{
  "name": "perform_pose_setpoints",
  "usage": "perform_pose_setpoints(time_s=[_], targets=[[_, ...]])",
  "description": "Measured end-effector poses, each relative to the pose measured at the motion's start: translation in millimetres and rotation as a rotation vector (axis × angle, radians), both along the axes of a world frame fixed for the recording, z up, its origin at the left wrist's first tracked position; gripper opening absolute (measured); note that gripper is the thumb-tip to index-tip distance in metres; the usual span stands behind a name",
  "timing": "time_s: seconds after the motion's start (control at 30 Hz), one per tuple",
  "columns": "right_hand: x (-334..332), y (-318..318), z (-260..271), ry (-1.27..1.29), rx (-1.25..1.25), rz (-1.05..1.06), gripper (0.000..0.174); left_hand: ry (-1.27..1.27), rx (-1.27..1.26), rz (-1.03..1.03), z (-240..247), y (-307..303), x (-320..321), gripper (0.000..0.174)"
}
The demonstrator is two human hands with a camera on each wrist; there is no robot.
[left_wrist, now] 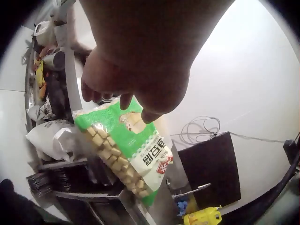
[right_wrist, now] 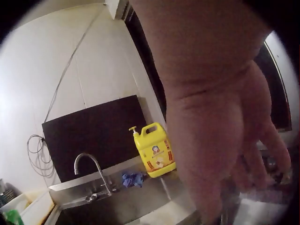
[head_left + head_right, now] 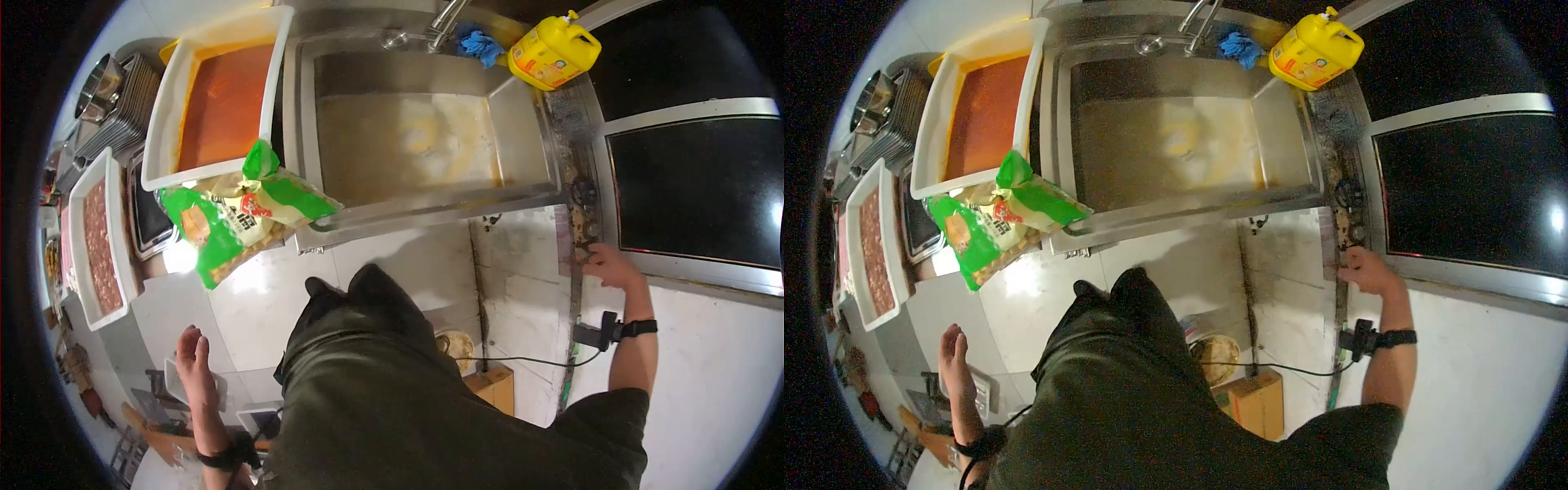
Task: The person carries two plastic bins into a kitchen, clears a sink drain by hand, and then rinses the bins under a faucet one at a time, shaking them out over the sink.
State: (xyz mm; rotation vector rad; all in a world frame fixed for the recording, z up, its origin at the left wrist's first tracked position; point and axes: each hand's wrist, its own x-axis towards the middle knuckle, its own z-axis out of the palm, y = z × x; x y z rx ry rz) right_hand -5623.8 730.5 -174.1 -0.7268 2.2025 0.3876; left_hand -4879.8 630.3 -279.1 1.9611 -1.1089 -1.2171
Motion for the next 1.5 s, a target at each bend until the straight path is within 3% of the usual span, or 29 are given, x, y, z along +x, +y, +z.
perform_pose_setpoints(time_s=[0.1, 0.17, 0.23, 0.3, 0.37, 0.5, 0.63, 0.7, 0.8, 0.93, 1.0, 1.07, 1.13, 1.33, 1.4, 1.5], targets=[[-32, -28, 16, -0.169, -0.004, 0.062, 0.065, 0.059, 0.040, -0.020, 5, -20, -18, 0.031], [3, -92, 35, -0.285, -0.279, -0.254, 0.068, 0.130, 0.053, -0.110, 8, -42, -49, 0.030], [5, -155, 15, -0.350, -0.268, -0.176, 0.062, 0.098, 0.058, -0.171, 10, -53, -80, 0.031], [-22, -229, -26, -0.581, -0.277, 0.040, 0.064, 0.081, 0.069, -0.247, 14, -71, -116, 0.030], [-34, -309, -71, -0.735, -0.256, 0.121, 0.066, 0.072, 0.081, -0.230, 19, -94, -159, 0.031], [-65, -455, -193, -0.649, -0.097, 0.324, 0.072, 0.023, 0.140, -0.170, 29, -129, -261, 0.036], [-80, -528, -303, -0.598, -0.045, 0.394, 0.076, 0.056, 0.239, -0.210, 26, -155, -343, 0.043], [-98, -547, -345, -0.510, 0.148, 0.497, 0.079, 0.045, 0.232, -0.304, 5, -171, -363, 0.046], [-108, -600, -380, -0.370, 0.180, 0.610, 0.079, 0.046, 0.090, -0.243, -44, -190, -376, 0.042], [-90, -598, -417, -0.277, 0.148, 0.688, 0.075, 0.045, 0.120, -0.157, -84, -180, -385, 0.049], [-84, -580, -444, -0.241, 0.088, 0.763, 0.064, 0.079, 0.133, -0.172, -97, -175, -384, 0.050], [-79, -540, -469, -0.392, 0.220, 0.730, 0.074, 0.106, 0.169, -0.160, -103, -168, -382, 0.051], [-74, -480, -513, -0.295, 0.273, 1.073, 0.075, 0.172, 0.244, -0.191, -96, -159, -373, 0.049], [-50, -429, -525, -0.314, 0.003, 0.969, 0.072, 0.190, 0.328, -0.171, -100, -161, -374, 0.043], [-32, -423, -507, -0.242, -0.050, 0.785, 0.066, 0.197, 0.313, -0.215, -106, -153, -368, 0.049], [-17, -398, -546, -0.143, -0.097, 0.803, 0.061, 0.180, 0.326, -0.190, -106, -152, -366, 0.050]])
